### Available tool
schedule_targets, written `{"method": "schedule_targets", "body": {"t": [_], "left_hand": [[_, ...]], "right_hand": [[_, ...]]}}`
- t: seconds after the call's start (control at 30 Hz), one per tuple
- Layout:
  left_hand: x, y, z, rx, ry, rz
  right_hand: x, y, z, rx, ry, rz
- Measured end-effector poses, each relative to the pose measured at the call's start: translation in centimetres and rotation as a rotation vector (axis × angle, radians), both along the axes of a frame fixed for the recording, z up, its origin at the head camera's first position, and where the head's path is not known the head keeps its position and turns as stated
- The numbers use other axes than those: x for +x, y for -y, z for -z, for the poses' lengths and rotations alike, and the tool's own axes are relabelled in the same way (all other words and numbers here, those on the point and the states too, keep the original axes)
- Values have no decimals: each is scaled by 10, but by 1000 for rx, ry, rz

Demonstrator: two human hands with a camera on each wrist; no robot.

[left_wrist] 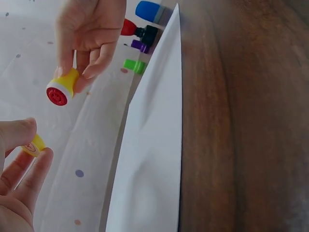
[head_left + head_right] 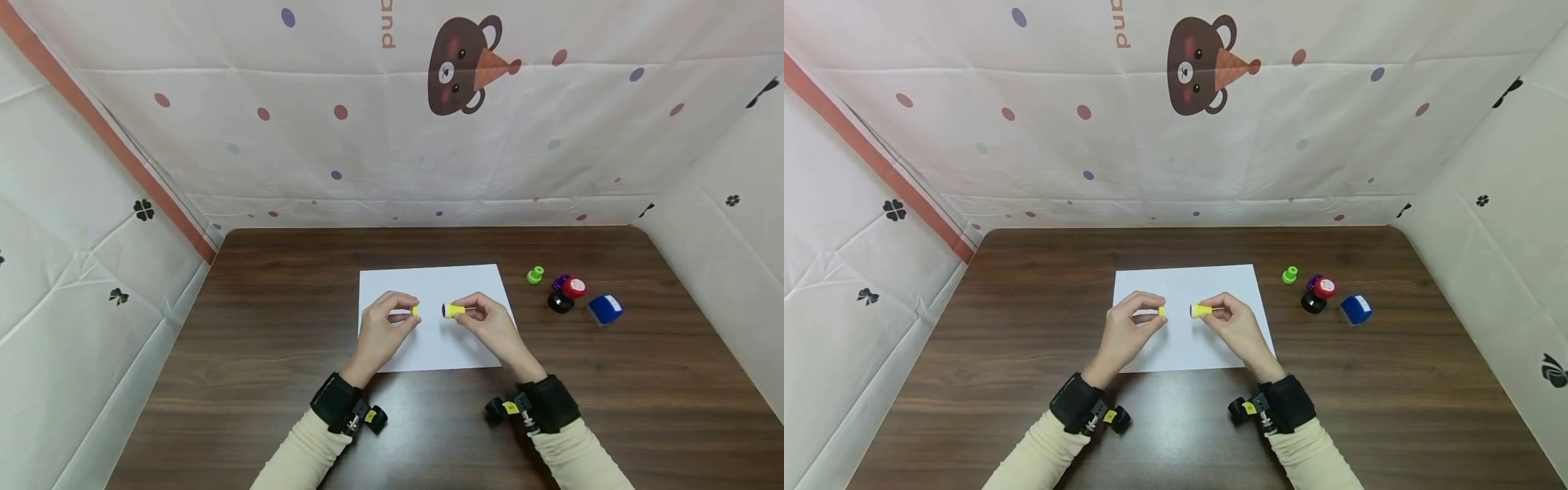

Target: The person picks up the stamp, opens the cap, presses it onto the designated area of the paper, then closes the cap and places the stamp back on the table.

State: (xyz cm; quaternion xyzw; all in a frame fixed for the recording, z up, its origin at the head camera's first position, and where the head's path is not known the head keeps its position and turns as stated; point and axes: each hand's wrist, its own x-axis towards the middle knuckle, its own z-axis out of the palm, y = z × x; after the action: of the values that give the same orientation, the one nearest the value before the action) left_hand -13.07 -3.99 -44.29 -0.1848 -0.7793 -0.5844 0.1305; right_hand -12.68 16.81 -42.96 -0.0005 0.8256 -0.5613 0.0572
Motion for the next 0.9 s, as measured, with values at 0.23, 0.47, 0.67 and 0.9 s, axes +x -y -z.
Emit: {"method": "schedule_targets", "body": {"t": [0.23, 0.47, 0.67, 0.9], "left_hand": [[6, 4, -5, -6, 32, -29], [5, 19, 9, -61, 1, -82], [7, 35, 14, -80, 1, -137], [10, 53, 19, -102, -7, -157]], "right_hand": [[-4, 6, 0, 33, 4, -7], [-17, 16, -1, 131, -61, 7], [-33, 30, 2, 156, -73, -4], [-51, 49, 6, 230, -141, -42]]}}
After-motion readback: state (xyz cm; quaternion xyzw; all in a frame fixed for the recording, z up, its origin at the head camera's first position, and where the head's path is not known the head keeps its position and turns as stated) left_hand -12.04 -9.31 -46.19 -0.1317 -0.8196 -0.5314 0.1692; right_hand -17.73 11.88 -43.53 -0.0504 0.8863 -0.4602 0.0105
